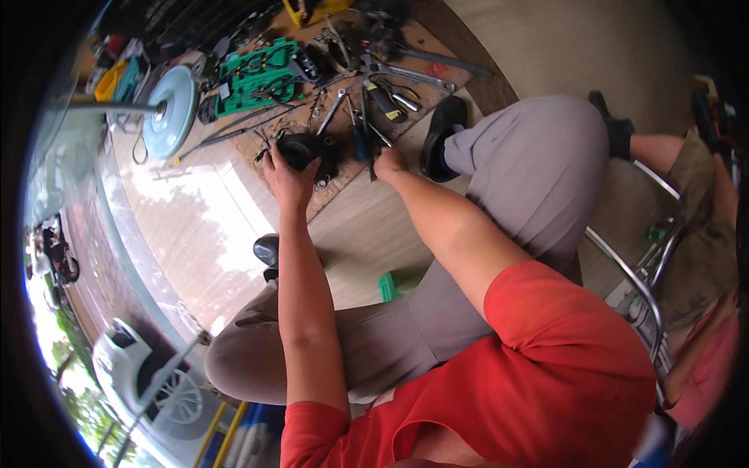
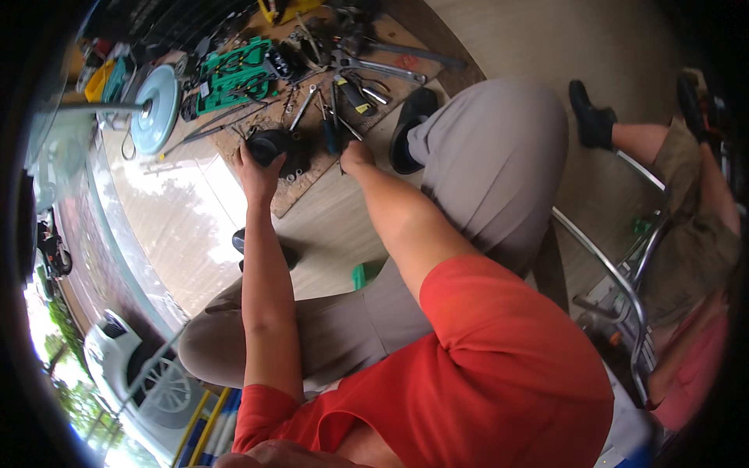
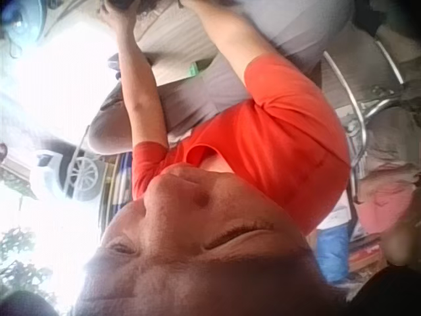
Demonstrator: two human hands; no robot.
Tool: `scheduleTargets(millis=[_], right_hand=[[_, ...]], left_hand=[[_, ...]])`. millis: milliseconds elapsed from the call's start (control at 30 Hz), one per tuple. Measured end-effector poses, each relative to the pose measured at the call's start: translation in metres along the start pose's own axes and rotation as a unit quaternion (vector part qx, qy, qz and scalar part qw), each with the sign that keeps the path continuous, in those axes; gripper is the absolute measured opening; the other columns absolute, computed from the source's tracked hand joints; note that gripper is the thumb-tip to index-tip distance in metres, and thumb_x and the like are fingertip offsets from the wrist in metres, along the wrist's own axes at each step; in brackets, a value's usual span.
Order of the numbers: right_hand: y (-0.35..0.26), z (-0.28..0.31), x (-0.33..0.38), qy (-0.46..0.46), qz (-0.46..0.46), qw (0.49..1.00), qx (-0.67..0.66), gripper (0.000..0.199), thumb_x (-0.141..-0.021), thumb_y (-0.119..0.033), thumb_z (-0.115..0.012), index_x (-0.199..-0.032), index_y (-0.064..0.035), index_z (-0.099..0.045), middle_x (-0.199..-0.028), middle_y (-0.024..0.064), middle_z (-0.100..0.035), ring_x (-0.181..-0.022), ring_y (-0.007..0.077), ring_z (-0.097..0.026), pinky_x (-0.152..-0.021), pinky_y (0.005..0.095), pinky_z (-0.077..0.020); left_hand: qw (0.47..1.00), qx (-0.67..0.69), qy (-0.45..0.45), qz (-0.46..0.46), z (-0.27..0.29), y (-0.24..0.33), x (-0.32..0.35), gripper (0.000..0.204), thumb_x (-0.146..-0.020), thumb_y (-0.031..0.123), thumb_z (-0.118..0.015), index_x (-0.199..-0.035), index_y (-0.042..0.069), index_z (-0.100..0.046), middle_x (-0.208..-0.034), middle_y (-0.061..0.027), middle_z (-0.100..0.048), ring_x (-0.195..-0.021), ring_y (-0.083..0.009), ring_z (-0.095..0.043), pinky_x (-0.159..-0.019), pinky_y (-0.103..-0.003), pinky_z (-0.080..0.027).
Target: The person unscrews and removes components from a black automotive part using a screwdriver.
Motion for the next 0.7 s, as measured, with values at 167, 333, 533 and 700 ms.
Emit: scheduleTargets(millis=[167, 333, 533, 700], right_hand=[[-0.026, 0.041, -0.017, -0.009, 0.111, 0.994, -0.017, 0.032, -0.092, -0.025, -0.064, -0.119, -0.0067, -0.066, -0.117, 0.0210, -0.067, -0.111, 0.0380, -0.063, -0.091, 0.0462, -0.0524], [-0.028, 0.006, -0.028, 0.071, 0.069, 0.994, -0.043, 0.063, -0.098, -0.053, -0.048, -0.147, -0.0138, -0.042, -0.131, 0.0189, -0.058, -0.120, 0.0442, -0.054, -0.100, 0.0483, -0.0432], [-0.033, -0.027, -0.015, 0.138, 0.240, 0.931, 0.237, 0.029, -0.092, -0.032, -0.051, -0.107, -0.0166, -0.070, -0.123, 0.0128, -0.060, -0.100, 0.0287, -0.058, -0.075, 0.0452, -0.0469], [-0.039, -0.005, 0.000, 0.113, 0.219, 0.948, 0.202, 0.018, -0.092, -0.019, -0.052, -0.099, -0.0116, -0.068, -0.115, 0.0184, -0.064, -0.095, 0.0344, -0.064, -0.073, 0.0473, -0.0517]], left_hand=[[0.999, -0.029, -0.012, 0.022, -0.011, 0.021, -0.007, 0.116, -0.061, 0.037, -0.094, -0.151, 0.000, -0.032, -0.143, -0.0302, -0.039, -0.133, -0.0469, -0.040, -0.110, -0.051, -0.038], [0.996, -0.015, -0.070, -0.047, -0.017, 0.029, -0.009, 0.120, -0.057, 0.019, -0.096, -0.153, 0.000, -0.027, -0.149, -0.0273, -0.031, -0.135, -0.0440, -0.039, -0.112, -0.048, -0.038], [0.990, -0.001, -0.117, -0.081, -0.011, 0.022, -0.007, 0.119, -0.056, 0.017, -0.096, -0.153, 0.008, -0.027, -0.152, -0.0243, -0.027, -0.138, -0.0437, -0.035, -0.115, -0.048, -0.035], [0.991, 0.003, -0.110, -0.076, -0.018, 0.010, -0.006, 0.120, -0.056, 0.016, -0.095, -0.154, 0.007, -0.026, -0.154, -0.0246, -0.024, -0.141, -0.0434, -0.031, -0.116, -0.048, -0.032]])
Point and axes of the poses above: each hand's wrist, its own x-axis away from the middle knuckle, its own z-axis out of the back of the hand, y = z × x, the point moved 6 cm from there along -x, towards the middle knuckle
